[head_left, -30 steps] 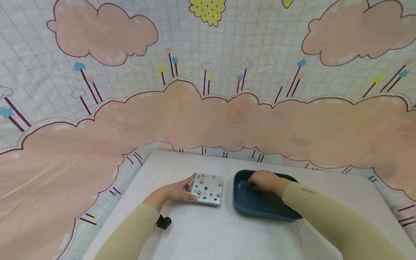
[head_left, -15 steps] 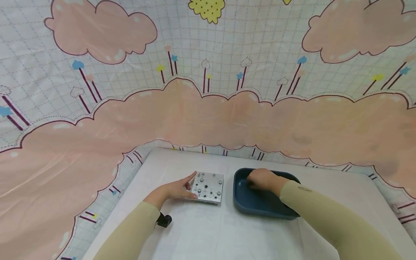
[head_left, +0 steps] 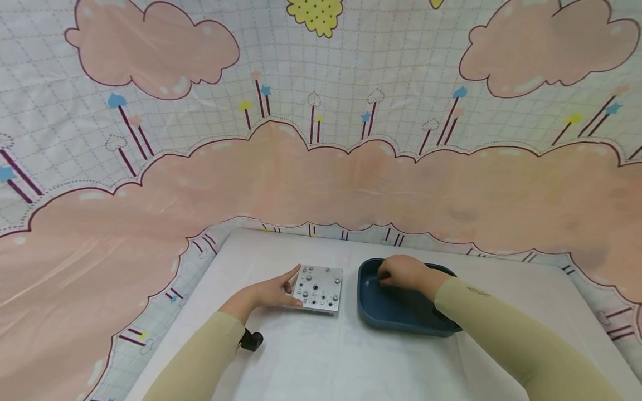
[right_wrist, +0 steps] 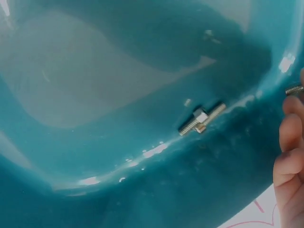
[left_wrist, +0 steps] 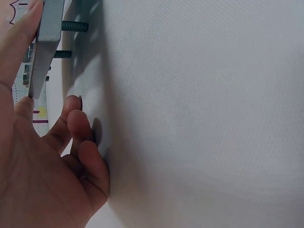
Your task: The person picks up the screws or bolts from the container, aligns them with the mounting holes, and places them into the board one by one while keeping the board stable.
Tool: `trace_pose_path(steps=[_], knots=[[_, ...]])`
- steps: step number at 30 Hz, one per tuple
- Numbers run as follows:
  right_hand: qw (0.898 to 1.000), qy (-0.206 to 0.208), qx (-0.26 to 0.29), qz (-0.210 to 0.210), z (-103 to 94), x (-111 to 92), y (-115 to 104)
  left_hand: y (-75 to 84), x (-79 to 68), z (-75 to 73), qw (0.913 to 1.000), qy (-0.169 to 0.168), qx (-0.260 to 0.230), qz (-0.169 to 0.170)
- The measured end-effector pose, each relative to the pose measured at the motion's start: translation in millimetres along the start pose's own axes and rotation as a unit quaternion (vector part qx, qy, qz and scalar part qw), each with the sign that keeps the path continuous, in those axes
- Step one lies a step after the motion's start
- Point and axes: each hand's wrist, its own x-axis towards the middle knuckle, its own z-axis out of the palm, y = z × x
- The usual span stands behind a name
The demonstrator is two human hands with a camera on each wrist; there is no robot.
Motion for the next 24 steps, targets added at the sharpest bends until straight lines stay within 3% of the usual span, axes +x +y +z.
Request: trace_pose_path(steps=[15,24], knots=[[0.997,0.043,0.052,0.024,-14.2,-3,-4,1.0,0.4,-0.5,0.9998,0.002,0.020,0.000],[0.994,0.068,0.079,0.027,-19.3,6,-20,-0.4,1.8,0.1,0.9998,0.004,0.019,0.000]])
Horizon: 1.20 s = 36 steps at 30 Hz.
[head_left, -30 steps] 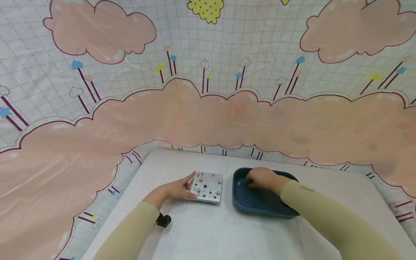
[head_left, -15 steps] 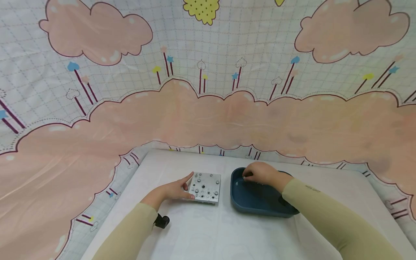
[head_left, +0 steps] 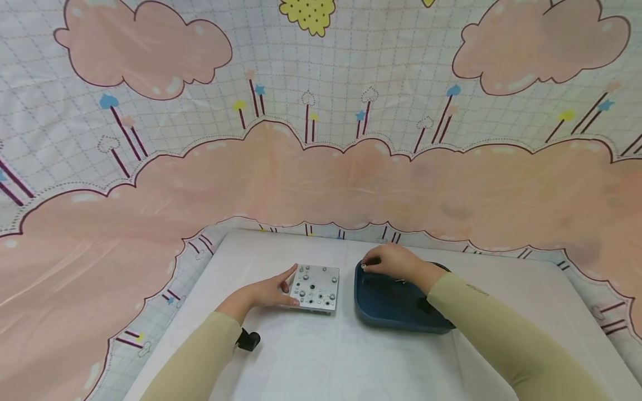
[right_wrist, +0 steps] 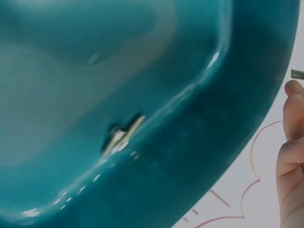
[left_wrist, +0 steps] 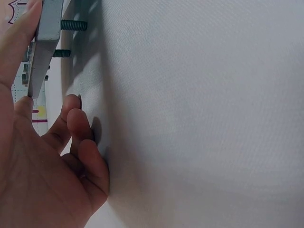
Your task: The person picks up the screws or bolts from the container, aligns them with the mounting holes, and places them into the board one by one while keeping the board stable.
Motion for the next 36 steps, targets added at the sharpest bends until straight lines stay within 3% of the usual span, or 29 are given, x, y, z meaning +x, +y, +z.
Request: trace_pose_path(steps=[5,13,19,27,36], knots=[[1.000,0.004,0.021,0.002,2.8,12,-16,-2.2,1.6,-0.1,1.0000,-0.002,0.001,0.002],[0.993,-0.017,0.114,0.028,13.0,35,-47,-4.5,2.2,-0.6,1.0000,-0.001,0.001,0.003],[0.989,-0.028,0.144,0.018,25.8,49,-65,-3.3,1.2,-1.2,1.0000,-0.005,-0.008,0.000],[0.990,-0.038,0.132,0.019,39.6,62,-78,-2.1,0.5,-1.3,0.9999,-0.007,-0.008,0.003],[0.993,-0.052,0.068,0.084,52.4,70,-95,-1.7,1.1,-1.0,0.9999,-0.009,-0.011,0.006]])
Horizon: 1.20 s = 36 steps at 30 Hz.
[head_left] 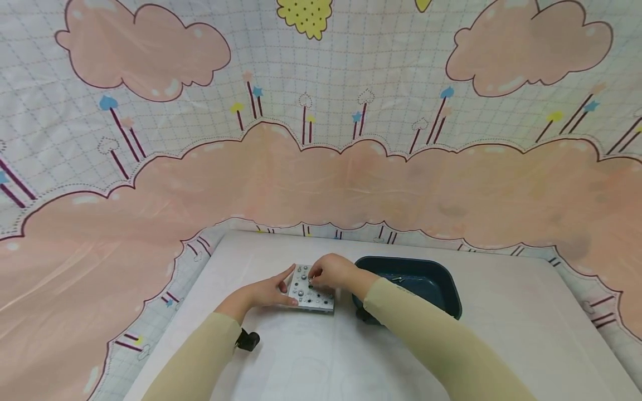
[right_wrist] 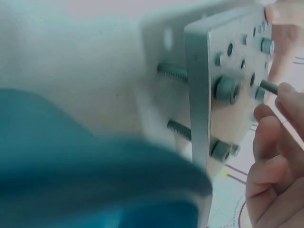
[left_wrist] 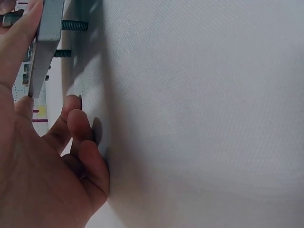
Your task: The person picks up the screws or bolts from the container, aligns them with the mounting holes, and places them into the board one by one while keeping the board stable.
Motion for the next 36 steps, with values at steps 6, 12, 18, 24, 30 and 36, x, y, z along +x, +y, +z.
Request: trace_pose_path(steps=[6,12,18,24,30,36], knots=[[0.999,-0.006,-0.029,0.029,4.6,1,-5,3.5,0.5,0.6,1.0000,-0.002,0.003,0.002],[0.998,-0.004,-0.052,0.030,7.1,1,-7,5.6,1.5,0.7,1.0000,0.000,0.002,-0.004],[0.997,-0.009,-0.074,0.030,7.9,2,-8,8.2,0.4,0.0,1.0000,0.001,0.006,-0.005],[0.998,-0.016,-0.049,0.029,3.3,1,-8,9.3,-1.3,-0.4,1.0000,0.001,0.002,-0.006],[1.000,0.001,0.001,0.017,-11.2,-4,-8,8.2,-2.5,-1.1,0.9999,-0.003,0.006,-0.010],[1.000,0.017,0.011,-0.007,-35.3,-14,-3,3.4,-0.6,-0.4,0.9999,0.001,0.005,-0.010]])
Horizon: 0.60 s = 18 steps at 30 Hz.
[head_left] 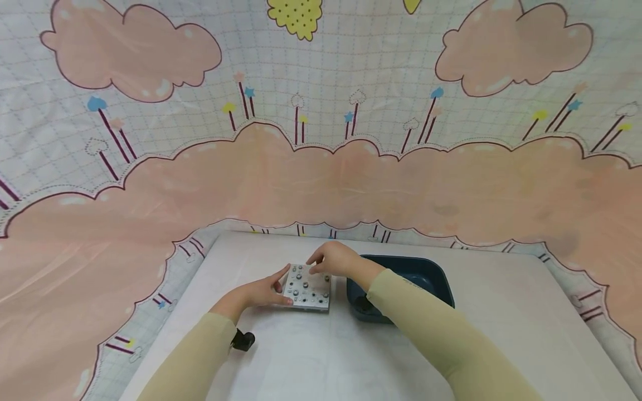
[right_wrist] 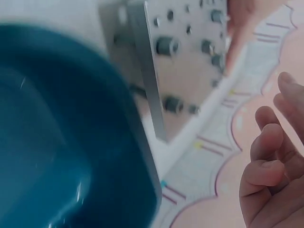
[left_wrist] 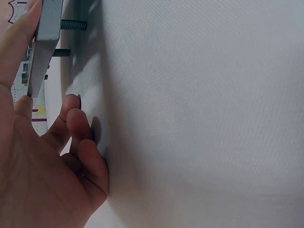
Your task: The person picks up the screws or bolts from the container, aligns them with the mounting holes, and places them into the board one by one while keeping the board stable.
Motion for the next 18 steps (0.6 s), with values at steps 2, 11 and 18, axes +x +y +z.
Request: trace_pose_path(steps=[2,11,18], knots=[[1.000,0.007,-0.003,-0.003,-7.5,-4,6,-1.1,0.7,0.1,1.0000,0.002,0.001,0.000],[0.999,0.026,-0.018,0.014,-35.8,-38,52,-3.2,1.1,1.1,1.0000,0.003,0.004,0.004],[0.996,0.040,-0.075,-0.022,-52.4,-76,100,-1.2,0.5,0.9,0.9999,0.008,-0.003,0.009]])
